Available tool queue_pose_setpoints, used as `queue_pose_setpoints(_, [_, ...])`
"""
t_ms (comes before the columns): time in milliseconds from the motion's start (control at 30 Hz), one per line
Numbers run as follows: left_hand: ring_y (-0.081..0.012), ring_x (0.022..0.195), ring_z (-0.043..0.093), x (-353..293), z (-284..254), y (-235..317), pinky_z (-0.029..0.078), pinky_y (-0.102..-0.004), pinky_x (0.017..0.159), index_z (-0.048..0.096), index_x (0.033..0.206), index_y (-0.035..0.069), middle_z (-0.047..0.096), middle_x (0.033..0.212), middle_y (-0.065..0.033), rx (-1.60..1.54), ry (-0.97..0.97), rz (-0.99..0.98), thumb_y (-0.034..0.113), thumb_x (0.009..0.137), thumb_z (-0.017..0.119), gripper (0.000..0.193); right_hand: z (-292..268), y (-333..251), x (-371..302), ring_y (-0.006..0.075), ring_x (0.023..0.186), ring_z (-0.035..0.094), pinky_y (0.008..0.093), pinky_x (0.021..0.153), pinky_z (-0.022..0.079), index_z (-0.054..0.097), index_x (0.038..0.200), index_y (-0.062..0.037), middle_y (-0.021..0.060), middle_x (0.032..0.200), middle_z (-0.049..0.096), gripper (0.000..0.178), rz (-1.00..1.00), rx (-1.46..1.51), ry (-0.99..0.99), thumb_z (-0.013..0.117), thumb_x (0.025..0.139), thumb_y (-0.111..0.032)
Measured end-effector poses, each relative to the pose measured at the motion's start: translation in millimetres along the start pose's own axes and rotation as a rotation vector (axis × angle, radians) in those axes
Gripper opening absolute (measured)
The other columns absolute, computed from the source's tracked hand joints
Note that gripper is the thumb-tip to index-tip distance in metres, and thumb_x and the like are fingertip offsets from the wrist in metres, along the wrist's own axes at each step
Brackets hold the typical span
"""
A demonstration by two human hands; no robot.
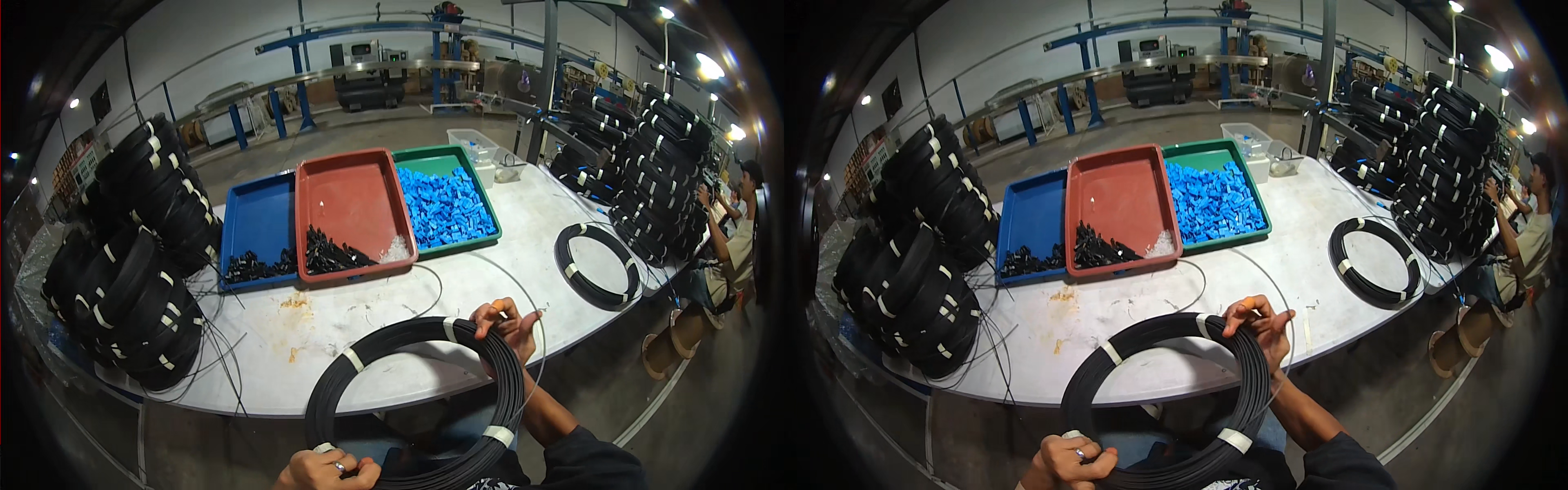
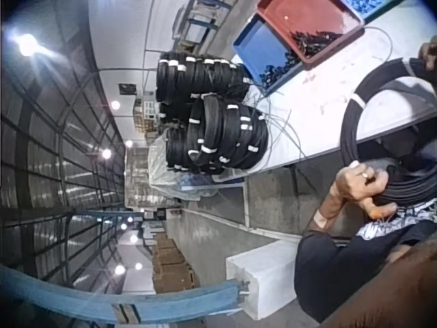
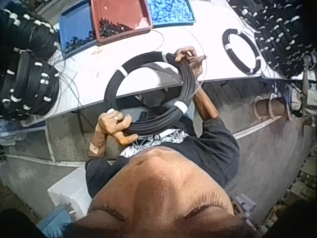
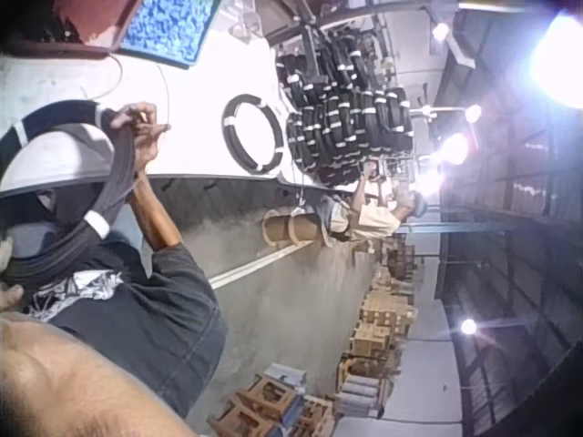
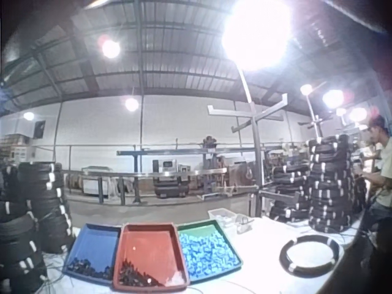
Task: The person places a coiled cable onto the table and attaches connector components from trays onto the end of the cable by hand.
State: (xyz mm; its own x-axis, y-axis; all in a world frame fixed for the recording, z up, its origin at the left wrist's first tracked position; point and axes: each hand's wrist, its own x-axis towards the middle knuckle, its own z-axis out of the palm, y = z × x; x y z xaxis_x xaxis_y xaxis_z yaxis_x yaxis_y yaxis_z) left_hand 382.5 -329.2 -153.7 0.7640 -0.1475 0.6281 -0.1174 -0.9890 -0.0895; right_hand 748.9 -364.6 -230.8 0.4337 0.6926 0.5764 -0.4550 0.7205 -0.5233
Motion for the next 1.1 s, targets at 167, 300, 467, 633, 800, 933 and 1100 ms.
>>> queue_pose_setpoints(167, [-0.0141,0.057,0.057,-10,44,0,0.043,-0.0258,0.049,0.058,0.112,0.025,0.065,0.088,-0.0037,0.156,0.118,0.233,0.024,0.090,0.068,0.025,-2,-16,-18,0.0315,0.096,0.064,0.0428,0.093,0.051,0.050,0.125,0.0006,0.0223,0.091,0.068,0.081,0.029,-0.059,0.155,0.031,0.099,-0.074])
queue_pose_setpoints(300, [-0.0156,0.056,0.042,-7,72,1,0.037,-0.0278,0.050,0.038,0.150,0.041,0.063,0.098,-0.0061,0.204,0.158,0.218,0.045,0.095,0.065,0.061,-30,-21,-40,0.0392,0.103,0.066,0.0522,0.099,0.051,0.048,0.127,-0.0013,0.0254,0.098,0.070,0.071,0.109,0.066,0.351,0.034,0.103,-0.067])
queue_pose_setpoints(467, [-0.0150,0.057,0.042,-8,79,-11,0.038,-0.0250,0.051,0.030,0.157,0.043,0.064,0.099,-0.0063,0.303,0.044,0.321,0.030,0.099,0.062,0.068,-39,-27,-33,0.0378,0.103,0.066,0.0490,0.098,0.052,0.049,0.127,-0.0017,0.0255,0.106,0.068,0.053,0.308,0.042,0.506,0.039,0.108,-0.050])
queue_pose_setpoints(633, [-0.0126,0.058,0.044,-3,81,-9,0.039,-0.0231,0.050,0.031,0.158,0.044,0.065,0.099,-0.0027,0.256,0.109,0.197,-0.009,0.092,0.054,0.088,-67,-29,41,0.0245,0.118,0.062,0.0361,0.102,0.050,0.056,0.127,0.0003,0.0162,0.126,0.065,0.026,0.513,-0.738,0.028,0.055,0.103,-0.009])
queue_pose_setpoints(800, [-0.0156,0.061,0.047,-8,85,2,0.043,-0.0263,0.053,0.040,0.152,0.047,0.065,0.101,-0.0028,0.208,0.082,0.096,0.003,0.094,0.060,0.075,-44,0,107,0.0337,0.114,0.063,0.0423,0.096,0.052,0.056,0.132,0.0001,0.0185,0.118,0.068,0.036,0.516,-1.300,-0.608,0.061,0.097,-0.006])
queue_pose_setpoints(933, [-0.0185,0.066,0.050,-11,79,6,0.046,-0.0318,0.056,0.045,0.149,0.048,0.064,0.105,-0.0050,0.176,0.010,0.069,0.009,0.095,0.062,0.069,-43,-4,112,0.0325,0.102,0.064,0.0436,0.091,0.046,0.057,0.128,-0.0043,0.0162,0.106,0.068,0.035,0.204,-1.581,-0.934,0.063,0.096,-0.019])
queue_pose_setpoints(1100, [-0.0215,0.071,0.051,-23,80,18,0.049,-0.0400,0.061,0.045,0.149,0.050,0.061,0.109,-0.0069,0.126,-0.110,-0.031,0.020,0.096,0.065,0.064,-55,-27,97,0.0307,0.088,0.068,0.0445,0.078,0.047,0.052,0.132,-0.0119,0.0088,0.095,0.071,0.038,0.370,-1.774,-1.087,0.062,0.097,-0.024])
